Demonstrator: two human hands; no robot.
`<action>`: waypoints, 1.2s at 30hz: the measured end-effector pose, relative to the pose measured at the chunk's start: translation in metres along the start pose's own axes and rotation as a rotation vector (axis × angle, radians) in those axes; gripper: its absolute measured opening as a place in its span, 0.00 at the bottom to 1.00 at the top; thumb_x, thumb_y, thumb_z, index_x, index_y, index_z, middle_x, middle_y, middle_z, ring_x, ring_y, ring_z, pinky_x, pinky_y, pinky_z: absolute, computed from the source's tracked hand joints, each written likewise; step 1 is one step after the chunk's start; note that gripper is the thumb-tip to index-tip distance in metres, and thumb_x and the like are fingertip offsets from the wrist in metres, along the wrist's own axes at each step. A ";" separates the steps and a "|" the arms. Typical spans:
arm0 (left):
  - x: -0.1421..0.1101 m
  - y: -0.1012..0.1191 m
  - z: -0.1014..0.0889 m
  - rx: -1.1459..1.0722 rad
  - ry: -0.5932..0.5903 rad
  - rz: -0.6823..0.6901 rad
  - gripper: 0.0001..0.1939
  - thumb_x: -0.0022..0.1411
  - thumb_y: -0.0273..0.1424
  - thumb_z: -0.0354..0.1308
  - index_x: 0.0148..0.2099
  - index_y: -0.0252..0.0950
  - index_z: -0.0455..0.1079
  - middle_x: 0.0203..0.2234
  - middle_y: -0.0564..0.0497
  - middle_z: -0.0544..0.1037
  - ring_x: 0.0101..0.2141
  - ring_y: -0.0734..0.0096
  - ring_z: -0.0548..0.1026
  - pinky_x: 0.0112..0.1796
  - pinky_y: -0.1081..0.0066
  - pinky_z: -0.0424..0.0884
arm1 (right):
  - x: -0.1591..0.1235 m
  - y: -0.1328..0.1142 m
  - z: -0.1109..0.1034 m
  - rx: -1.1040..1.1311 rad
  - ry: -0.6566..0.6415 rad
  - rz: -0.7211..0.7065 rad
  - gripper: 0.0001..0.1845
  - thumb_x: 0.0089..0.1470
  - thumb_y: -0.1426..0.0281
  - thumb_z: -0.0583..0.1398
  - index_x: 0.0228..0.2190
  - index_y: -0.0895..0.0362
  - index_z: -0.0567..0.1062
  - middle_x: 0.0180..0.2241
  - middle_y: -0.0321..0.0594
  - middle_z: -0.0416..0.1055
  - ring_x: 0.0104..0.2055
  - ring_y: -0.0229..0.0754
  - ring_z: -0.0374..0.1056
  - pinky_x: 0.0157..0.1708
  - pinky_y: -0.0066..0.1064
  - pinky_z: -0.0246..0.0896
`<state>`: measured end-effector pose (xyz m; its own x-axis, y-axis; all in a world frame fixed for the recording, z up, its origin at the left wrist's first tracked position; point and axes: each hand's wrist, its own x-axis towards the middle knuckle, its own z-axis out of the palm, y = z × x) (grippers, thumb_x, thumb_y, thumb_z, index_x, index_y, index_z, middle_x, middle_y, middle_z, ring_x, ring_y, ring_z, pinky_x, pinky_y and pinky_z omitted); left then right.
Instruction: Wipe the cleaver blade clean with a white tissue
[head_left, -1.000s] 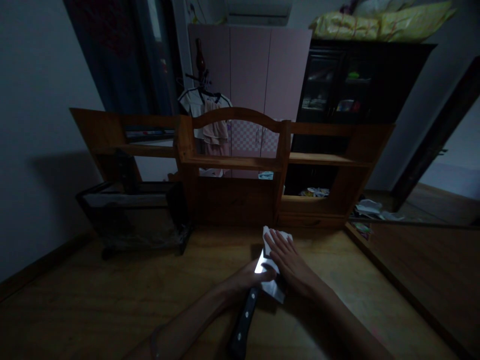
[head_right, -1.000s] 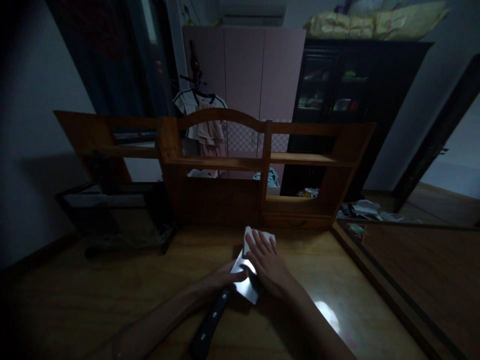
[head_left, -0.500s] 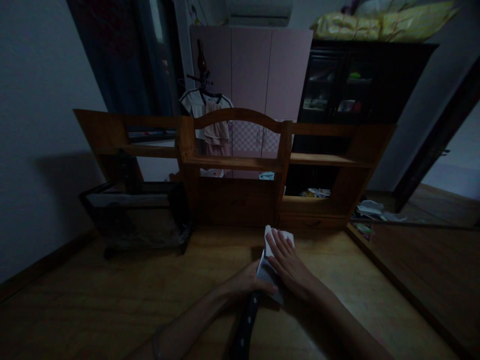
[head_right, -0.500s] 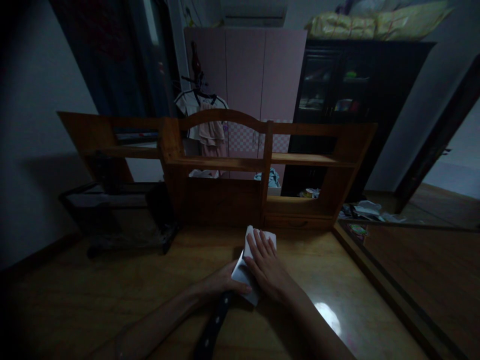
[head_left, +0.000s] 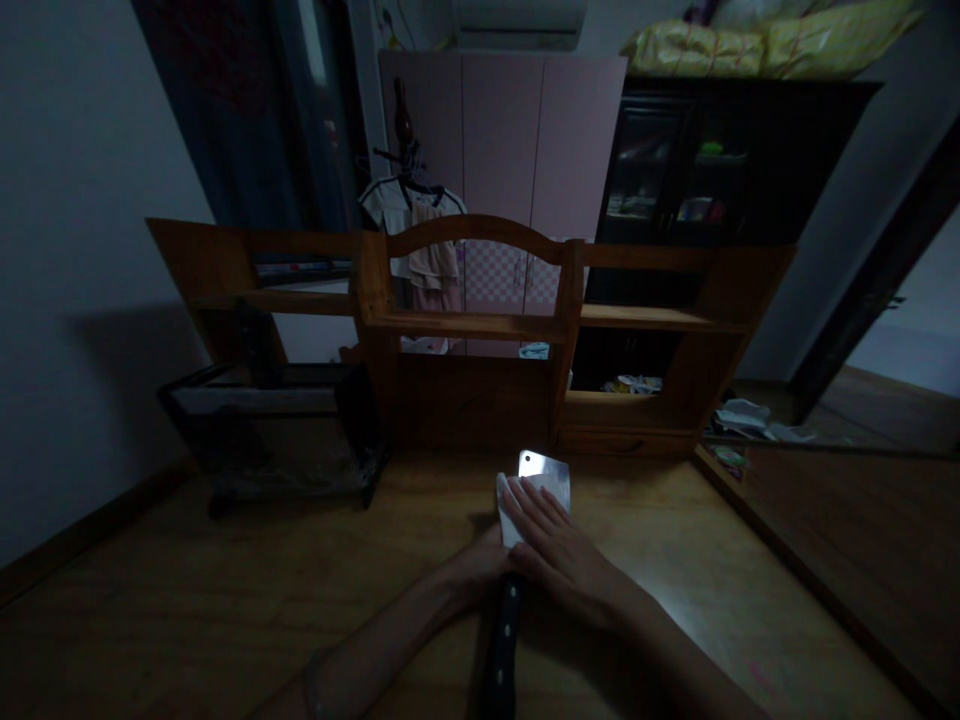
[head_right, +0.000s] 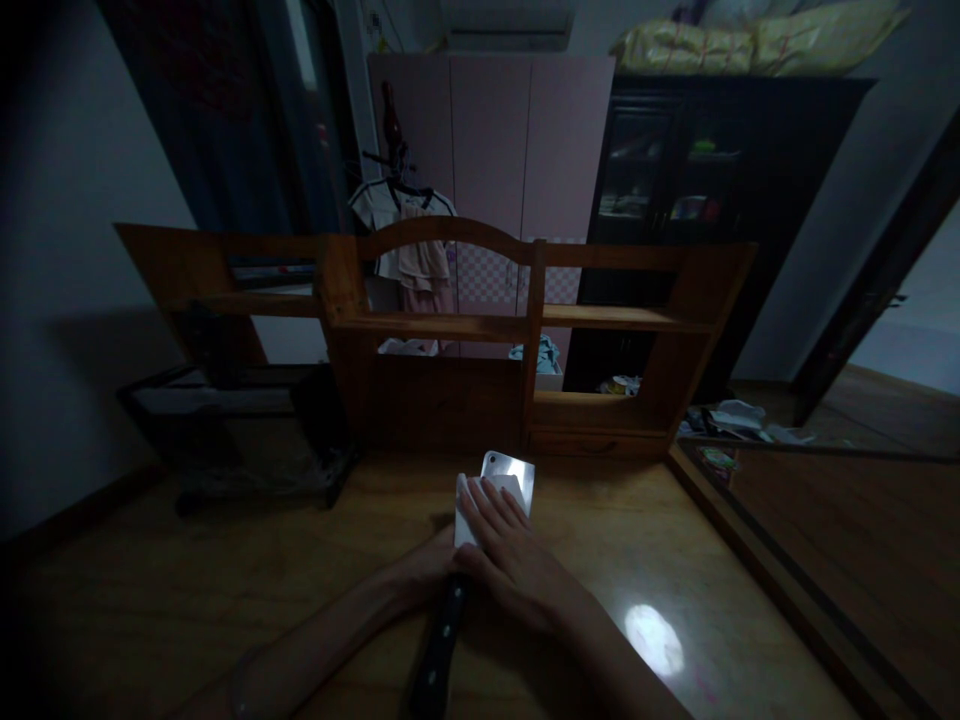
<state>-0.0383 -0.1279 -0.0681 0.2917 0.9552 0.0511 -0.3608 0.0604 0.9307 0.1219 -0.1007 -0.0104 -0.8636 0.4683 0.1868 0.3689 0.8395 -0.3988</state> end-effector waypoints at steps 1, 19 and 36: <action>0.000 -0.001 -0.001 -0.003 0.001 -0.007 0.30 0.48 0.25 0.67 0.55 0.33 0.68 0.51 0.40 0.73 0.51 0.55 0.70 0.52 0.56 0.65 | 0.001 0.000 0.000 -0.004 0.003 0.002 0.31 0.67 0.56 0.41 0.65 0.44 0.33 0.68 0.27 0.26 0.70 0.41 0.24 0.68 0.44 0.25; -0.005 0.020 0.005 0.114 -0.194 -0.200 0.38 0.41 0.25 0.72 0.56 0.36 0.65 0.45 0.45 0.75 0.45 0.58 0.73 0.46 0.60 0.68 | -0.004 0.052 0.000 -0.254 0.227 0.234 0.32 0.66 0.54 0.40 0.65 0.46 0.33 0.69 0.31 0.27 0.70 0.44 0.23 0.67 0.50 0.27; -0.004 0.021 0.005 0.082 -0.190 -0.199 0.40 0.40 0.25 0.72 0.57 0.36 0.64 0.45 0.46 0.76 0.44 0.60 0.74 0.46 0.62 0.68 | -0.004 0.053 0.009 -0.147 0.221 0.167 0.37 0.65 0.53 0.44 0.65 0.48 0.29 0.68 0.34 0.23 0.69 0.45 0.20 0.67 0.48 0.29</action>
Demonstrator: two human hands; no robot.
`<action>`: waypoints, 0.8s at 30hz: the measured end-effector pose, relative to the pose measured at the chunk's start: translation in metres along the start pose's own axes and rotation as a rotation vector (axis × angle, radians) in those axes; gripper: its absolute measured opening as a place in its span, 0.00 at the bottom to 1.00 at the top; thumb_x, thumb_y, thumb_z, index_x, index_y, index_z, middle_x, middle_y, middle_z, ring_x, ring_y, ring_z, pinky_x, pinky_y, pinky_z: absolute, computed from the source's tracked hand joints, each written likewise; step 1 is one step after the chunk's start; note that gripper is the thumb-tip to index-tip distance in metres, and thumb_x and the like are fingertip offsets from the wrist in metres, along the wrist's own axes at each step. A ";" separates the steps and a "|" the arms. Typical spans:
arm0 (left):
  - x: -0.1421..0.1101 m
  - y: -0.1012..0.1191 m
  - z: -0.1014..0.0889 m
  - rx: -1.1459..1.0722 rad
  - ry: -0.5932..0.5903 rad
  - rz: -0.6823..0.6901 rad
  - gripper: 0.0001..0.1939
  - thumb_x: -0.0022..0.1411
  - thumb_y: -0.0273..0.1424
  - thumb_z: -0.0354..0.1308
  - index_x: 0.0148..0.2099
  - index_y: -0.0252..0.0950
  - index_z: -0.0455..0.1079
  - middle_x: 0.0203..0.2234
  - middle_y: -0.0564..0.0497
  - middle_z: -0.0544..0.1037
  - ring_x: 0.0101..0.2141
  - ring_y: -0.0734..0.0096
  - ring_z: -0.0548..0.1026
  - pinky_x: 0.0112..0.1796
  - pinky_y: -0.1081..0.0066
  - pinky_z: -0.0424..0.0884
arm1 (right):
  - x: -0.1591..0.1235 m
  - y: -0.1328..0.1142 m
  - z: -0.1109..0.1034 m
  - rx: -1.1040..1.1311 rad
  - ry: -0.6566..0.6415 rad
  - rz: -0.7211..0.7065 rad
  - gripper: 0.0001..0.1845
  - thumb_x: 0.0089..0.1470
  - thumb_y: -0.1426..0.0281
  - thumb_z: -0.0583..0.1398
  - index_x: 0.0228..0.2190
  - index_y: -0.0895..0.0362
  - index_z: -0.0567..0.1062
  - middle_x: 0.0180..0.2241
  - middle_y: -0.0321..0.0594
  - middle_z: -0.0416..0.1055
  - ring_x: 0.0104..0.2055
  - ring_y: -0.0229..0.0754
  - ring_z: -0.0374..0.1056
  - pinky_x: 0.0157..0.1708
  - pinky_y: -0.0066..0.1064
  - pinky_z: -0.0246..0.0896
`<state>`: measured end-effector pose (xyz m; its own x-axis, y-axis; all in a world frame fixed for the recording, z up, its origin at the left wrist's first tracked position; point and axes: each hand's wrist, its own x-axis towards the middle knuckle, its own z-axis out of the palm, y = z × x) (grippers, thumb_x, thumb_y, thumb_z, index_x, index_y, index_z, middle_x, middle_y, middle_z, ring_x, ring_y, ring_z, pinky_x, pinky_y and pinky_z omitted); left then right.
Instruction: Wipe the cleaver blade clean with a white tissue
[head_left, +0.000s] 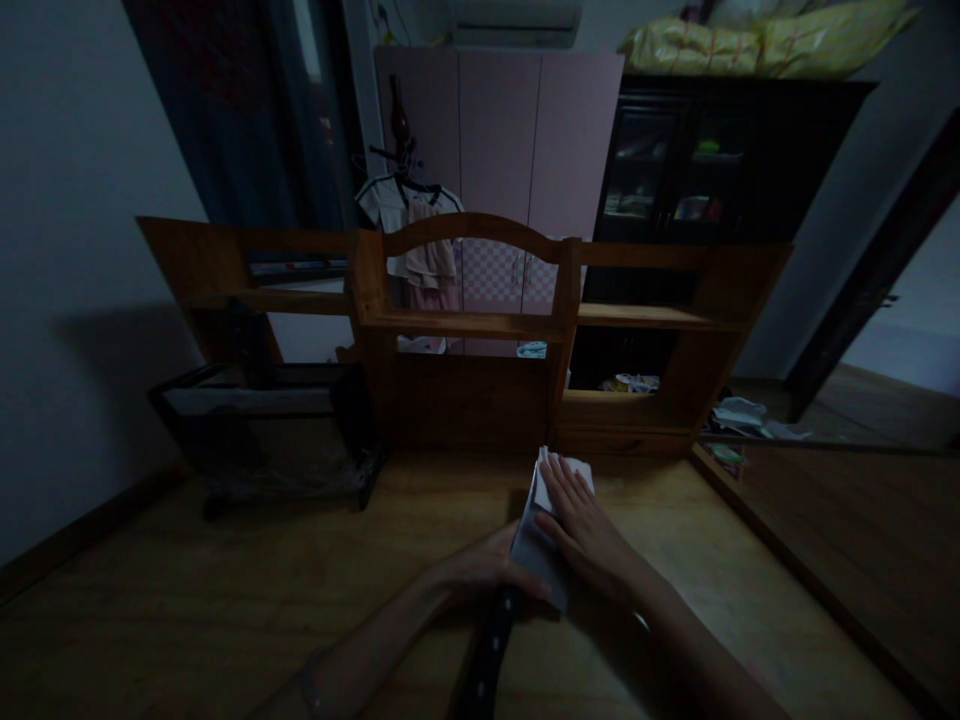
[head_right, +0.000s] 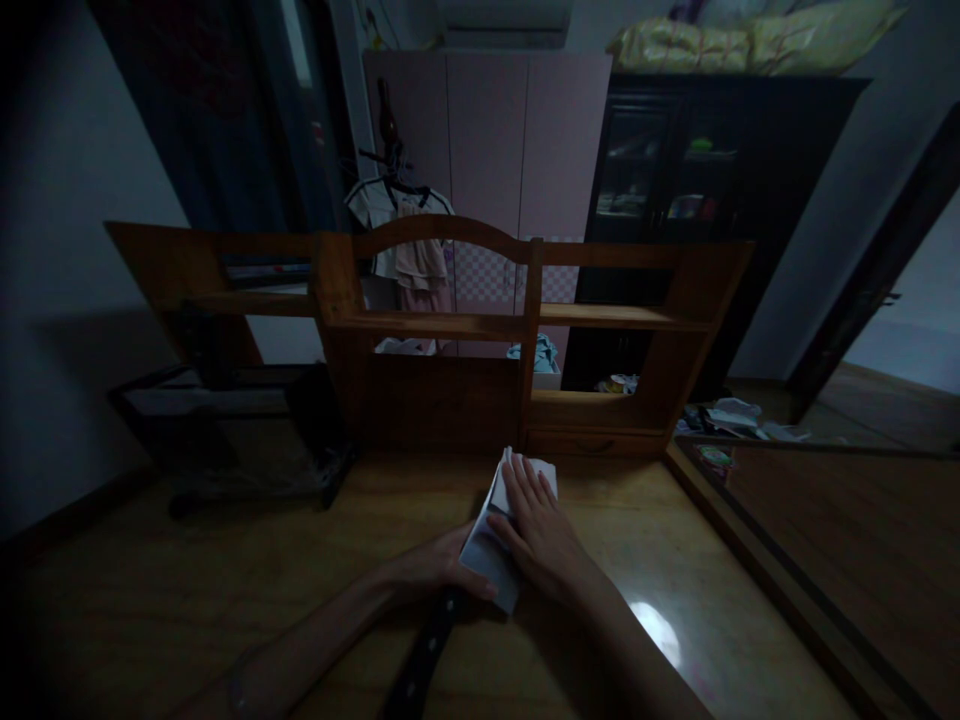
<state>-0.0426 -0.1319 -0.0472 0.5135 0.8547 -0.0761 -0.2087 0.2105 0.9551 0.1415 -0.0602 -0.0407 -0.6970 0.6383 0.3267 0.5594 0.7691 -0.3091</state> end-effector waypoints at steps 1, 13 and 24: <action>0.000 0.000 0.000 -0.001 0.003 -0.001 0.40 0.40 0.24 0.72 0.57 0.37 0.64 0.45 0.46 0.76 0.45 0.60 0.74 0.47 0.62 0.68 | 0.000 0.000 0.000 0.008 -0.004 -0.002 0.37 0.65 0.53 0.44 0.65 0.48 0.30 0.68 0.34 0.23 0.69 0.45 0.21 0.67 0.47 0.29; -0.003 0.005 0.004 -0.066 0.024 0.012 0.34 0.40 0.20 0.69 0.53 0.36 0.69 0.43 0.48 0.77 0.45 0.61 0.74 0.46 0.65 0.67 | 0.000 -0.005 -0.001 0.082 -0.051 -0.006 0.37 0.64 0.53 0.45 0.65 0.48 0.31 0.68 0.35 0.24 0.70 0.46 0.26 0.67 0.47 0.33; 0.006 -0.011 -0.002 -0.089 0.152 0.044 0.25 0.40 0.19 0.64 0.44 0.31 0.74 0.34 0.49 0.78 0.36 0.66 0.73 0.38 0.71 0.67 | -0.003 -0.034 -0.001 0.154 -0.151 -0.115 0.35 0.65 0.55 0.44 0.65 0.46 0.32 0.68 0.31 0.24 0.70 0.45 0.25 0.68 0.47 0.30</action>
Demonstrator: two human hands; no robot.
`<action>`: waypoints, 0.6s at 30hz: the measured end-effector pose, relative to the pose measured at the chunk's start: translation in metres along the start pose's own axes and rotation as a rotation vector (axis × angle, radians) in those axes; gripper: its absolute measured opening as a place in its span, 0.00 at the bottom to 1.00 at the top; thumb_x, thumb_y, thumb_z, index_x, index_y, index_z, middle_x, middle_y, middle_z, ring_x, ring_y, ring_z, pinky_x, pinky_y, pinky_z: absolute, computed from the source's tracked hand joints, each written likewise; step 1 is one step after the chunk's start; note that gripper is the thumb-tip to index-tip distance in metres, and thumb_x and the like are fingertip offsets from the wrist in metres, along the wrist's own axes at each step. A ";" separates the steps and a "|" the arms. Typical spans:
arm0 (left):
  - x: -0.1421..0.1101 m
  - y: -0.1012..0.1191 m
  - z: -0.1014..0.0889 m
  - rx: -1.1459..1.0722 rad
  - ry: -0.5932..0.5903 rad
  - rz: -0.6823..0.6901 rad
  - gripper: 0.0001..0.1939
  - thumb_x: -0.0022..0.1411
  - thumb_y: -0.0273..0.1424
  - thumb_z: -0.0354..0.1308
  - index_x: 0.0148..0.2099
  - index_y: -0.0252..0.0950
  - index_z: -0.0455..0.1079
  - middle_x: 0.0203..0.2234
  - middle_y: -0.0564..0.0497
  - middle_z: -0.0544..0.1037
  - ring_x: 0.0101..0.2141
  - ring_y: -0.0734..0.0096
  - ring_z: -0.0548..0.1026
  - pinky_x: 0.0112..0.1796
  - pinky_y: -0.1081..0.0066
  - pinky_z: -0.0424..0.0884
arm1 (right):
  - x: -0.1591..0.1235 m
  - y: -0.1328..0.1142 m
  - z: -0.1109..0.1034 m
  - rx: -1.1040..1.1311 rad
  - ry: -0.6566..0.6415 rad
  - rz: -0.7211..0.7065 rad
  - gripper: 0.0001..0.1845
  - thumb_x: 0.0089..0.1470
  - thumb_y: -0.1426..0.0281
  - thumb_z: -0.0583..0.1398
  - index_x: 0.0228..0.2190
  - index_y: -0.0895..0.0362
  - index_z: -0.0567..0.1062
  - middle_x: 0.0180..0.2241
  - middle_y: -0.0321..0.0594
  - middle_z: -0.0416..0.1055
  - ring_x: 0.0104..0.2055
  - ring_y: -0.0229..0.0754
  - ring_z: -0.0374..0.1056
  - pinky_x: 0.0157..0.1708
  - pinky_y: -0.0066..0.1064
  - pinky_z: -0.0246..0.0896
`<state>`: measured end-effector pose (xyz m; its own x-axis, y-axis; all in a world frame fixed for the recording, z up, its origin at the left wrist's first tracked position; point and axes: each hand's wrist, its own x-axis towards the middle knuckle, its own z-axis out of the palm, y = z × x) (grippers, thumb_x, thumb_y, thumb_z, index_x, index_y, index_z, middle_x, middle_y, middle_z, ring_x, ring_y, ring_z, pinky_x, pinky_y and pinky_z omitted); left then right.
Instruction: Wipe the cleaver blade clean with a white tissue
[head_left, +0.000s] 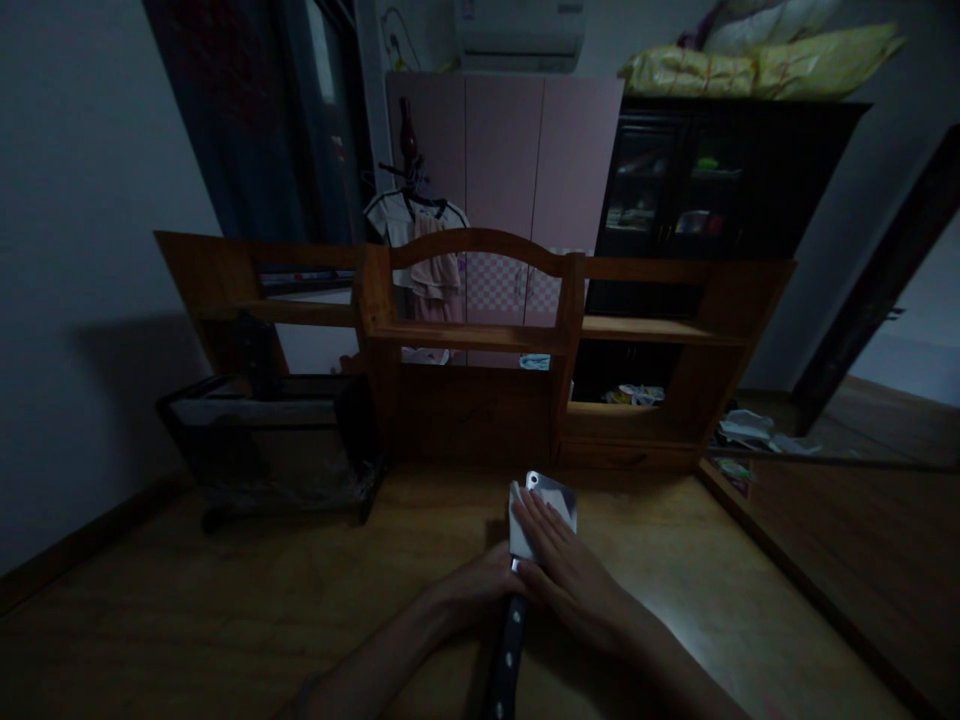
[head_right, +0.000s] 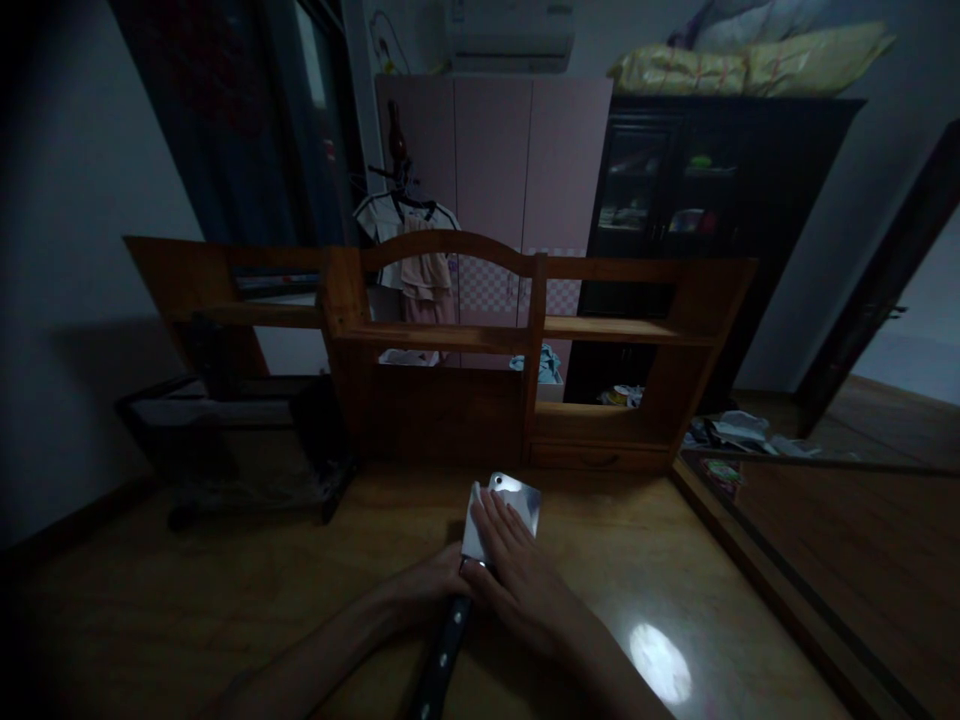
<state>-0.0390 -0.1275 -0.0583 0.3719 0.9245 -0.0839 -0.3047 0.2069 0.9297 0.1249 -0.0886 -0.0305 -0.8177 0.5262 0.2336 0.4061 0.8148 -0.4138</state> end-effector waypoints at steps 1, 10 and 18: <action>0.000 0.000 0.000 -0.004 0.004 0.008 0.25 0.40 0.19 0.64 0.45 0.32 0.74 0.34 0.49 0.78 0.36 0.66 0.74 0.38 0.71 0.67 | 0.000 -0.002 0.000 0.002 -0.004 -0.003 0.35 0.65 0.55 0.44 0.65 0.46 0.32 0.68 0.31 0.24 0.70 0.45 0.25 0.68 0.47 0.30; -0.007 0.018 0.007 0.082 -0.095 -0.118 0.27 0.37 0.22 0.70 0.44 0.33 0.74 0.39 0.49 0.78 0.40 0.64 0.74 0.43 0.68 0.66 | 0.001 0.007 -0.010 -0.091 0.062 0.039 0.32 0.66 0.57 0.42 0.65 0.45 0.31 0.68 0.30 0.25 0.70 0.44 0.23 0.68 0.46 0.28; -0.010 0.014 0.006 0.083 -0.086 -0.101 0.35 0.39 0.24 0.71 0.52 0.35 0.68 0.41 0.48 0.76 0.42 0.64 0.73 0.43 0.66 0.69 | 0.003 0.038 -0.007 -0.159 0.249 0.157 0.34 0.65 0.54 0.43 0.65 0.46 0.31 0.68 0.32 0.25 0.70 0.46 0.25 0.67 0.49 0.31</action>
<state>-0.0420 -0.1356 -0.0428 0.4717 0.8687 -0.1512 -0.1898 0.2675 0.9447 0.1406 -0.0540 -0.0398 -0.6232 0.6755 0.3941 0.5935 0.7367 -0.3241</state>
